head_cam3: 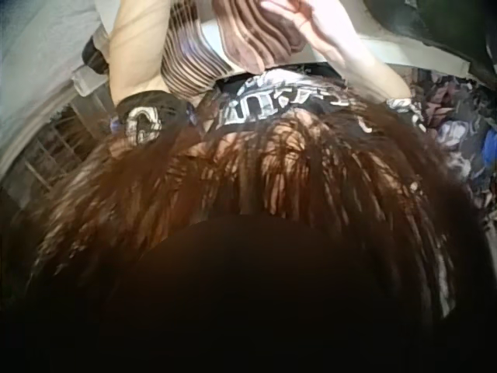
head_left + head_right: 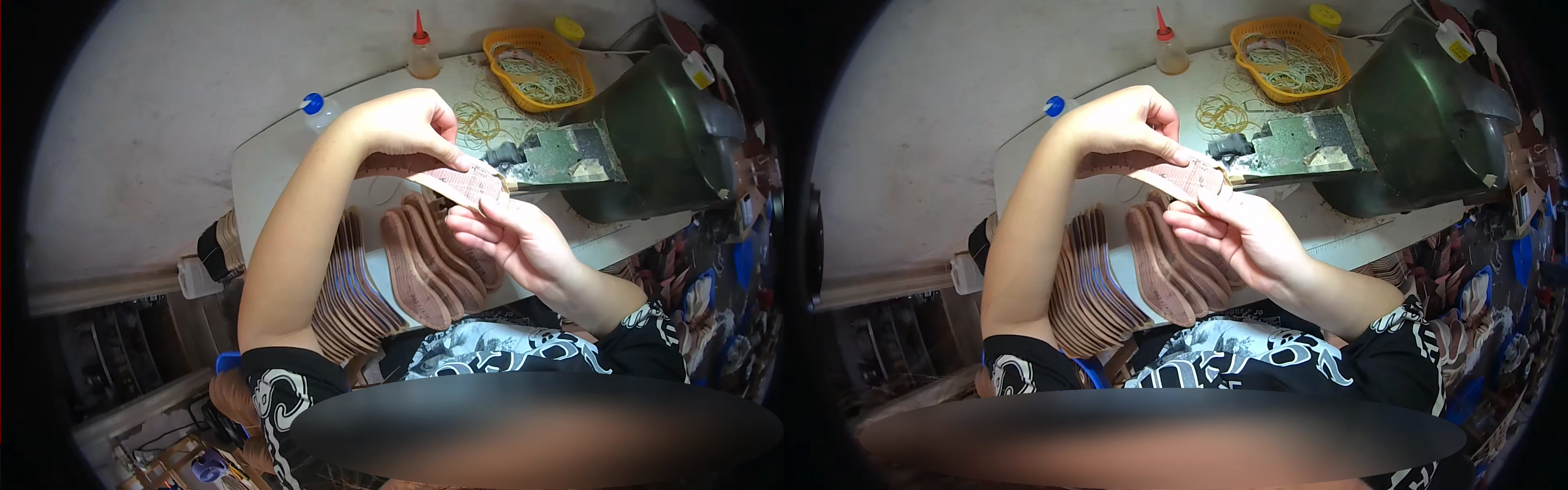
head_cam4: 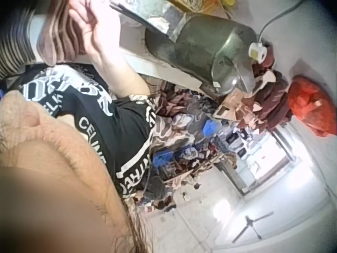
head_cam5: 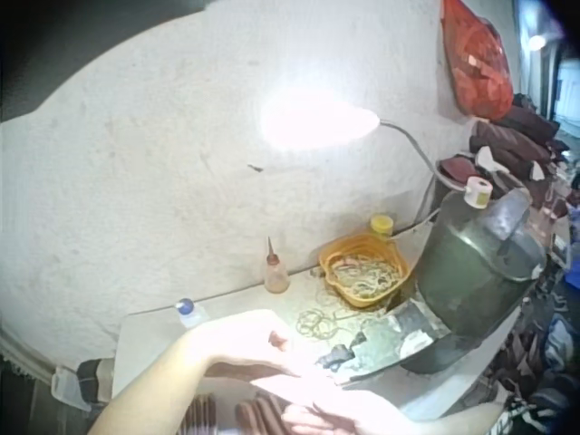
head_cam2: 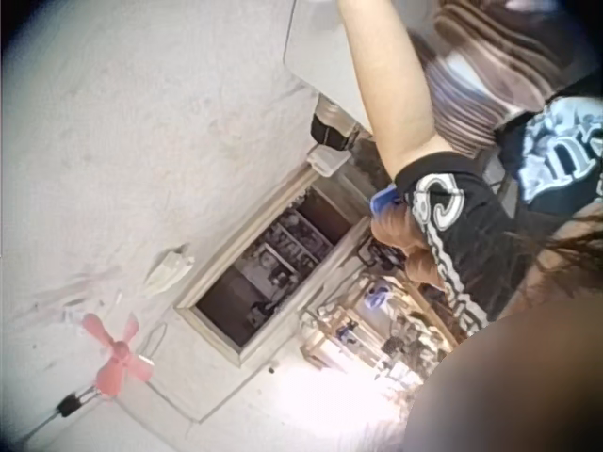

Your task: Applying glue to shoe soles and attaching manufacturing components at a workstation.

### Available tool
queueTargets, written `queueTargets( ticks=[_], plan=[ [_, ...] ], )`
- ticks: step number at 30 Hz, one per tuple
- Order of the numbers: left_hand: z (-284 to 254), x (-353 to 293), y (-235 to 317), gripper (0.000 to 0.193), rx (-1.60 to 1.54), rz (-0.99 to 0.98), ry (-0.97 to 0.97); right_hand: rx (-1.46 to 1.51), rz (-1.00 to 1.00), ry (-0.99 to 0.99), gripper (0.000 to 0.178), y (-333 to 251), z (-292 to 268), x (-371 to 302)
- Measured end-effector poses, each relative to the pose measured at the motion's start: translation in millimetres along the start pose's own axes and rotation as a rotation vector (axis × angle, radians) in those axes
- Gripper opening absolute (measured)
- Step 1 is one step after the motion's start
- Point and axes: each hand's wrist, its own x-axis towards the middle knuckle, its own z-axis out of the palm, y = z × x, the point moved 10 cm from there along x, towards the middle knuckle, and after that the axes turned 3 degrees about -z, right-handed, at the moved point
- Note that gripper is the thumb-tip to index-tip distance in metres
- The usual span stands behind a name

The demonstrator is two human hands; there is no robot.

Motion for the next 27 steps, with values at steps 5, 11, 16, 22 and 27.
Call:
queueTargets(
  ticks=[5,11,16,22,27],
  plan=[
    [-0.1,17.1,-4.4,0.024,0.061,-0.041,-0.061,0.068,0.047,0.020,0.035,-5.6,-7.4,2.0],
    [-4.9,17.2,-0.1,0.028,0.178,0.050,-0.011,0.157,0.125,0.011,0.034,-7.4,-4.2,3.3],
    [1.5,8.3,-11.7,0.028,0.071,-0.001,-0.005,0.103,0.157,0.046,0.035,-12.0,-4.9,2.4],
    [3.5,-0.7,-18.4,0.032,0.118,0.014,0.081,0.030,0.168,0.086,0.040,-16.6,-6.6,4.2],
    [16.7,-6.3,-22.8,0.029,0.052,0.046,0.012,-0.029,0.228,0.101,0.042,-17.7,-4.1,5.8]
  ],
)
